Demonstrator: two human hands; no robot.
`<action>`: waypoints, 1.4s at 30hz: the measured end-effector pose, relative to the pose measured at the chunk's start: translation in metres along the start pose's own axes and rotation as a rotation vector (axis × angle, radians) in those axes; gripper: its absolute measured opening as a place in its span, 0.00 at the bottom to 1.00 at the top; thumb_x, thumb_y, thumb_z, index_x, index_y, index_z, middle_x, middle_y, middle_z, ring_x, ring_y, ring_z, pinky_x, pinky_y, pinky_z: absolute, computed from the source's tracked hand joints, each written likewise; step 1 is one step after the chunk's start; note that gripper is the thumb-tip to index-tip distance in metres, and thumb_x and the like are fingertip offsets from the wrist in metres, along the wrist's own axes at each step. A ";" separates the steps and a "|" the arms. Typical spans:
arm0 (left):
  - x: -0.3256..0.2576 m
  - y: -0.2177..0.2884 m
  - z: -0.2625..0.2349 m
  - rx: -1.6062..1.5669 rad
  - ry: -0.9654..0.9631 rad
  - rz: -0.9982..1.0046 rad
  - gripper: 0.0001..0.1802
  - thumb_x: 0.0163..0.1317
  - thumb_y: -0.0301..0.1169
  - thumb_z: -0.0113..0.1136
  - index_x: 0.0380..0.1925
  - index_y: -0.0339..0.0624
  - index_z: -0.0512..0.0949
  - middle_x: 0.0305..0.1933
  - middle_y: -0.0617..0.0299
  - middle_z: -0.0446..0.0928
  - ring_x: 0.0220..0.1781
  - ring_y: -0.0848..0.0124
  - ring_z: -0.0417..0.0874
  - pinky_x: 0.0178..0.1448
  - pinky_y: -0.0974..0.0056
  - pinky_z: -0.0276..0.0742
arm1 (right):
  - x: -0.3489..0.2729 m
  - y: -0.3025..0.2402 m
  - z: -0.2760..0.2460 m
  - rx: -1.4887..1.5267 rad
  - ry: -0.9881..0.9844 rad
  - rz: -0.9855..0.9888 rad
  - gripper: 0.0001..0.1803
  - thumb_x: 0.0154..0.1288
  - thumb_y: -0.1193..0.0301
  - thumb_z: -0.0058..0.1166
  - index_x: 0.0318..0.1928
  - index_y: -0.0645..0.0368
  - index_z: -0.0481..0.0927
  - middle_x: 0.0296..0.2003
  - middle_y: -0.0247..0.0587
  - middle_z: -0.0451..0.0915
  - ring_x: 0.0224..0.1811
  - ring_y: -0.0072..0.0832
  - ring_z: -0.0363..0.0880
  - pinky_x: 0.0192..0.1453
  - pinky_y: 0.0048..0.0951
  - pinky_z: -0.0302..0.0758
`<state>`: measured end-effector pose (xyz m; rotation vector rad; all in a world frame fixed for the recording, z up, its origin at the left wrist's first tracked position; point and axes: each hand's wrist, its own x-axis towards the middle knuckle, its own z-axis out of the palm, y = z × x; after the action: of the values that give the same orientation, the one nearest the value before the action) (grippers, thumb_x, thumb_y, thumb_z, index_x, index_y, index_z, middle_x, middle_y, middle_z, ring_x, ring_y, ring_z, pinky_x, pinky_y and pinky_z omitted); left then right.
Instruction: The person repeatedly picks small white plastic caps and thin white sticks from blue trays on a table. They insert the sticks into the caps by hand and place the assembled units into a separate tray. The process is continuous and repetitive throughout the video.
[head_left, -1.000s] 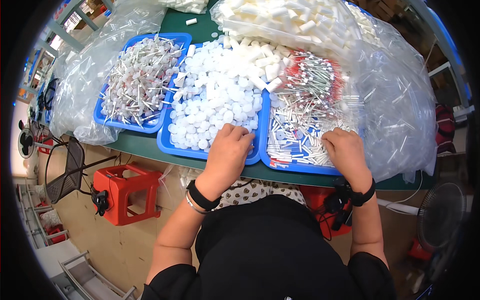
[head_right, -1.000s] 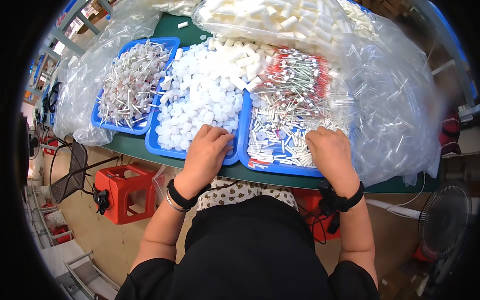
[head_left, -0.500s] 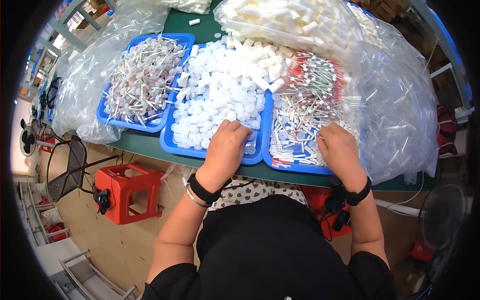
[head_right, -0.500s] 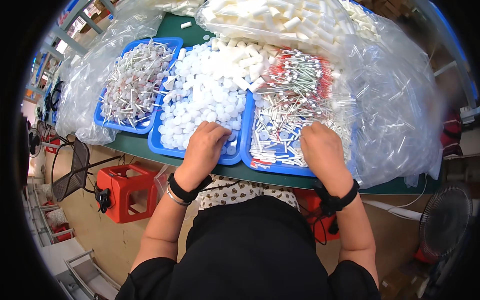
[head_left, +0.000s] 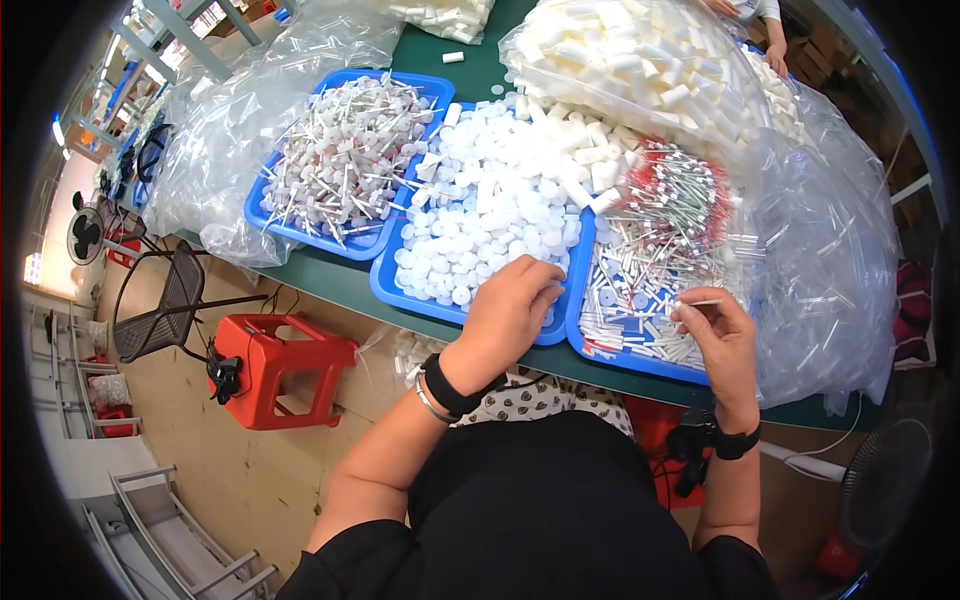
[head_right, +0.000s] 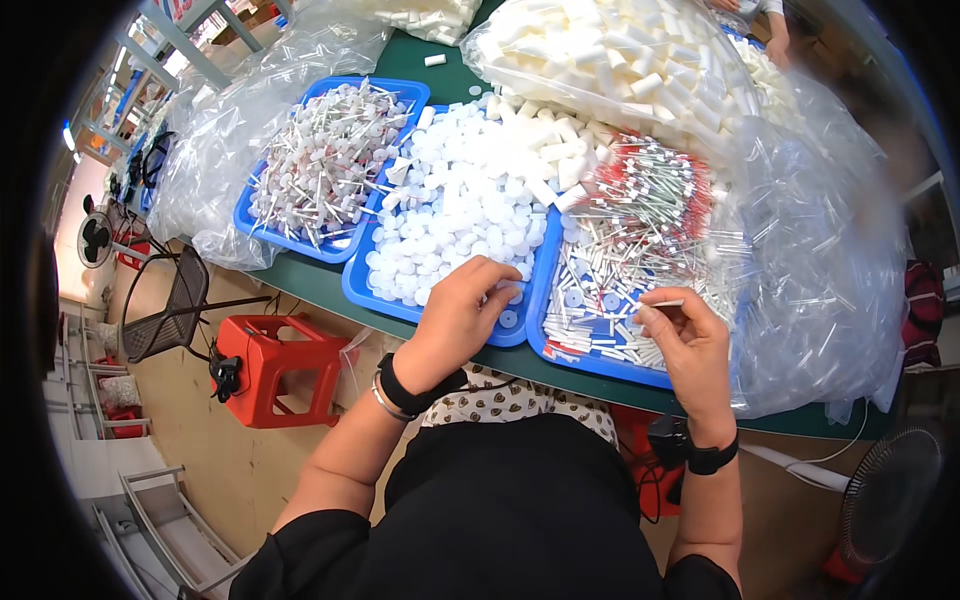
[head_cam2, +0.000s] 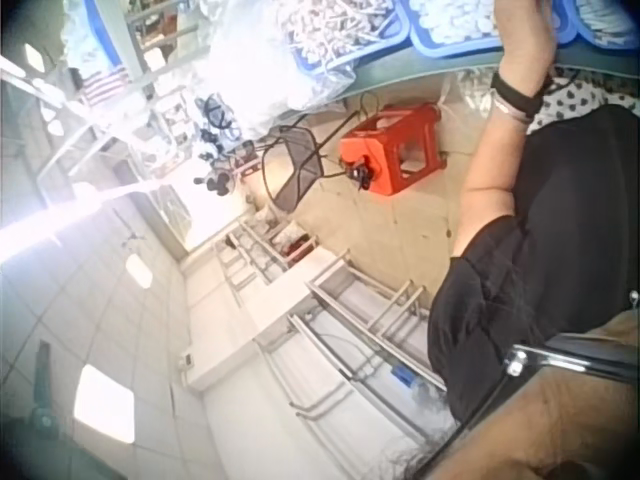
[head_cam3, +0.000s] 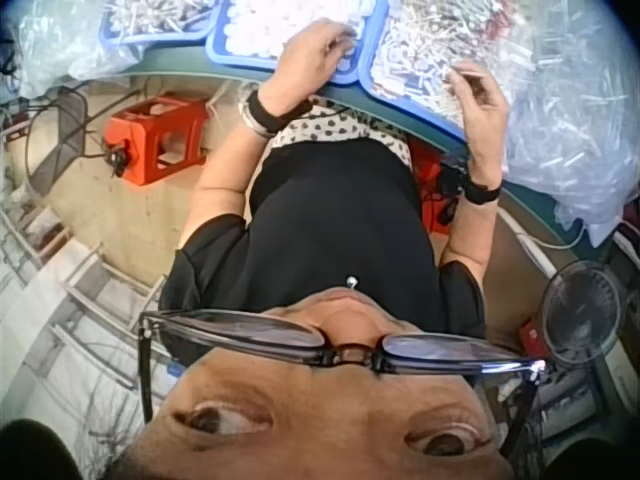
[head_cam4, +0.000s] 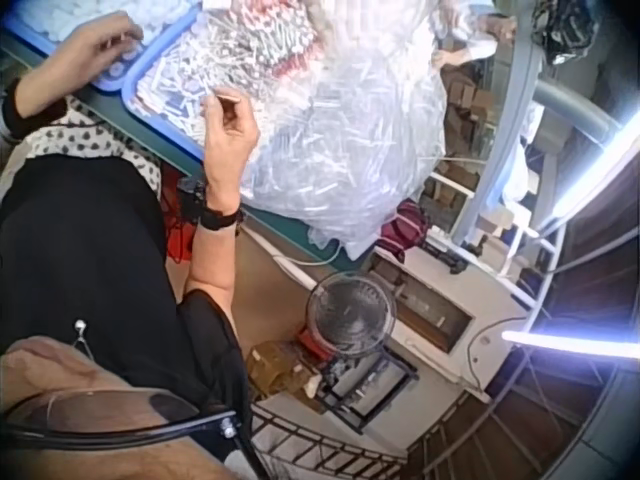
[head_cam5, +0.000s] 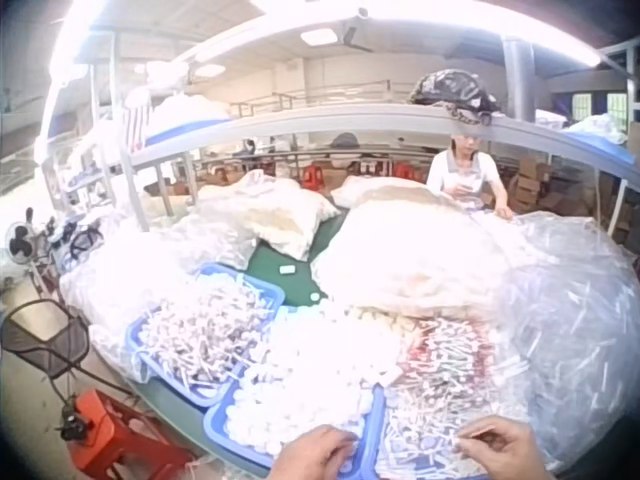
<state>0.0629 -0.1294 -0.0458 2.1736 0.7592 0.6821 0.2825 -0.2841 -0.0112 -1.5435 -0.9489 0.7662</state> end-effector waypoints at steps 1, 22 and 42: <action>-0.001 0.004 0.000 -0.137 -0.010 -0.101 0.07 0.63 0.26 0.59 0.40 0.35 0.79 0.38 0.58 0.79 0.38 0.66 0.80 0.43 0.63 0.77 | -0.002 -0.003 0.003 0.064 -0.007 0.016 0.06 0.67 0.79 0.54 0.43 0.65 0.77 0.35 0.40 0.82 0.36 0.23 0.83 0.40 0.22 0.77; -0.024 0.024 0.043 -1.569 -0.175 -0.748 0.14 0.71 0.31 0.53 0.51 0.33 0.73 0.45 0.56 0.81 0.44 0.71 0.85 0.50 0.71 0.83 | -0.011 -0.004 0.032 0.177 -0.068 0.138 0.07 0.69 0.74 0.54 0.44 0.65 0.75 0.34 0.43 0.83 0.34 0.23 0.83 0.37 0.21 0.78; -0.025 0.021 0.044 -1.621 -0.220 -0.752 0.15 0.68 0.30 0.57 0.51 0.35 0.74 0.44 0.59 0.80 0.43 0.72 0.84 0.48 0.71 0.83 | -0.014 -0.008 0.029 -0.145 -0.154 -0.038 0.04 0.62 0.79 0.60 0.38 0.66 0.82 0.34 0.39 0.84 0.34 0.24 0.84 0.38 0.23 0.78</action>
<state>0.0813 -0.1780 -0.0618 0.4053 0.4863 0.3542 0.2493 -0.2829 -0.0091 -1.6035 -1.1655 0.8133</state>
